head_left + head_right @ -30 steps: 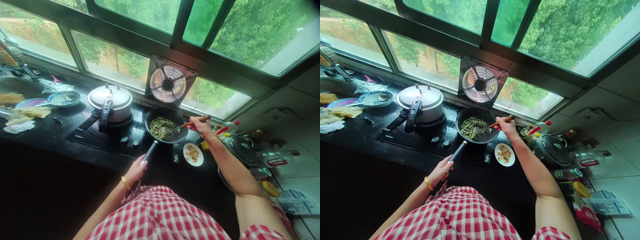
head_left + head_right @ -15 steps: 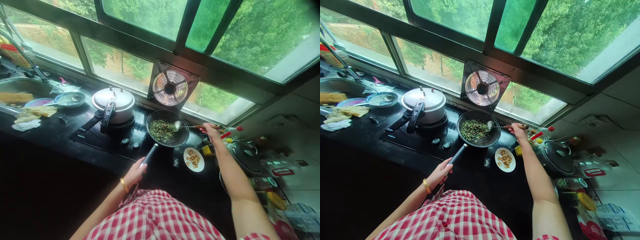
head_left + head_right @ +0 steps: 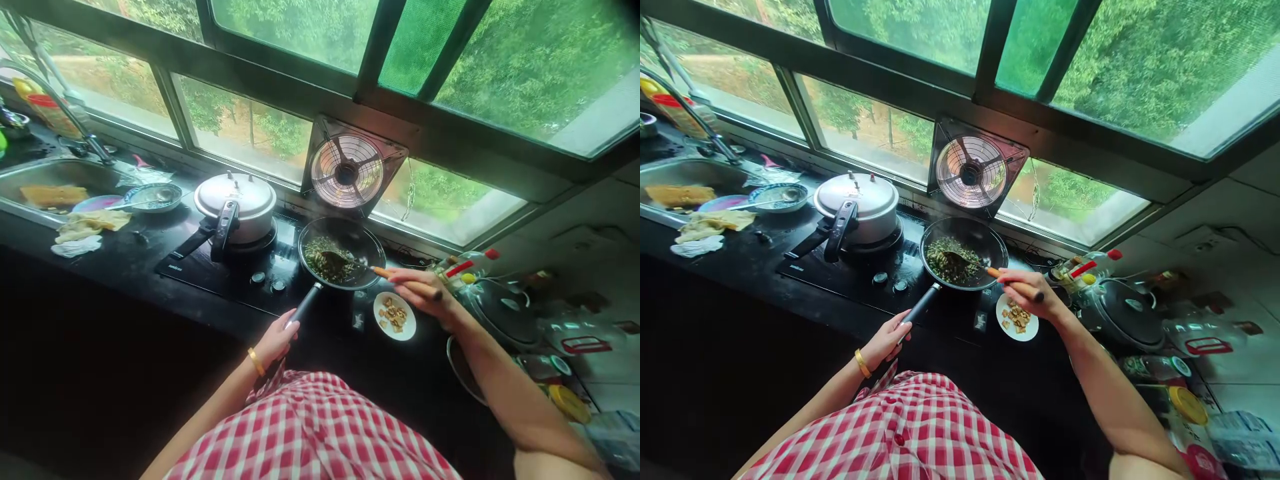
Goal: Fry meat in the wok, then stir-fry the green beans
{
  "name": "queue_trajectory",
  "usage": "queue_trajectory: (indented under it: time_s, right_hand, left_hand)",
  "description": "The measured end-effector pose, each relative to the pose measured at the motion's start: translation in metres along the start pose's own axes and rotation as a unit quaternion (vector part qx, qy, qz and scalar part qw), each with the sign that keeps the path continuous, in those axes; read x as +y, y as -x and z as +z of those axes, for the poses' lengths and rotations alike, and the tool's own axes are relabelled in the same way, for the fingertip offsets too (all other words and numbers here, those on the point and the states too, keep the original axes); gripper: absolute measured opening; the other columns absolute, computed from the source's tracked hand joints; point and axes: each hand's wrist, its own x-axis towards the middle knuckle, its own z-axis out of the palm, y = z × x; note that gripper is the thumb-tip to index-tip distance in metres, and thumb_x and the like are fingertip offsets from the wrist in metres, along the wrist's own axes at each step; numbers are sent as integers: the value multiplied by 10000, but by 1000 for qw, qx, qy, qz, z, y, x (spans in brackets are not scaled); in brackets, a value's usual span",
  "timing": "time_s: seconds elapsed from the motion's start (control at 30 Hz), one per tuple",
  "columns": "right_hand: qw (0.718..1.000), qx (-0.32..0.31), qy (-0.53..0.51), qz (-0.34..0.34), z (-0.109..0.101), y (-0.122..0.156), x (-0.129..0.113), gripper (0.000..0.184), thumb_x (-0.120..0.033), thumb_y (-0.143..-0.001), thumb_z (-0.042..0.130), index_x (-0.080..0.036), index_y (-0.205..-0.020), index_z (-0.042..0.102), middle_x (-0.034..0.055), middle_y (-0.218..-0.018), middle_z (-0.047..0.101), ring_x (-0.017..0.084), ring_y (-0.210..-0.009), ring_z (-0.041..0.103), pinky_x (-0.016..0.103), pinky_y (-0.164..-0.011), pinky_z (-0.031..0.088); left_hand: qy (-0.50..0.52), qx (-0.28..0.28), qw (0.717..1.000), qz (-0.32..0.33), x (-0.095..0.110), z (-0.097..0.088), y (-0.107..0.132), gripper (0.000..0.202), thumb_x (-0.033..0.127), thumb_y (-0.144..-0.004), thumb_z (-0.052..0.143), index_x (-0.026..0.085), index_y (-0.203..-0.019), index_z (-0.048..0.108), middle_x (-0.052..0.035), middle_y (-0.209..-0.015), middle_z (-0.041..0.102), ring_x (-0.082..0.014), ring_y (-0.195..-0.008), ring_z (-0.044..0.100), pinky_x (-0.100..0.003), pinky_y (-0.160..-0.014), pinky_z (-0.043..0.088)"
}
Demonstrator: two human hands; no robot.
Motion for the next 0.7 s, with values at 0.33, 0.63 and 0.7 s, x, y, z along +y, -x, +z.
queue_trajectory:
  time_s: [0.33,0.63,0.7]
  right_hand:
    - [993,-73,71,-67,-6,44,-45,181,-213,-813,586,-235,-960,690,61,-1169,639,240,-1078,605,304,-900,533]
    - [995,57,50,-69,31,6,-14,168,-259,-816,600,-216,-955,684,56,-1042,690,211,-976,653,335,-880,549]
    - [996,57,37,-51,25,8,-25,156,-268,-815,601,-219,-934,690,52,-1038,691,203,-935,665,314,-836,564]
  left_hand:
    - [6,-8,1000,6,-1,-1,-1,536,322,-897,432,169,-1395,307,29,-721,487,-10,-323,329,-147,-288,214]
    - [-15,-6,1000,13,-2,-2,-3,547,327,-893,429,161,-1397,300,23,-734,504,-18,-340,356,-149,-287,234]
    - [-15,-4,1000,13,0,-1,-1,552,327,-890,434,153,-1396,300,25,-731,503,-18,-343,360,-149,-289,239]
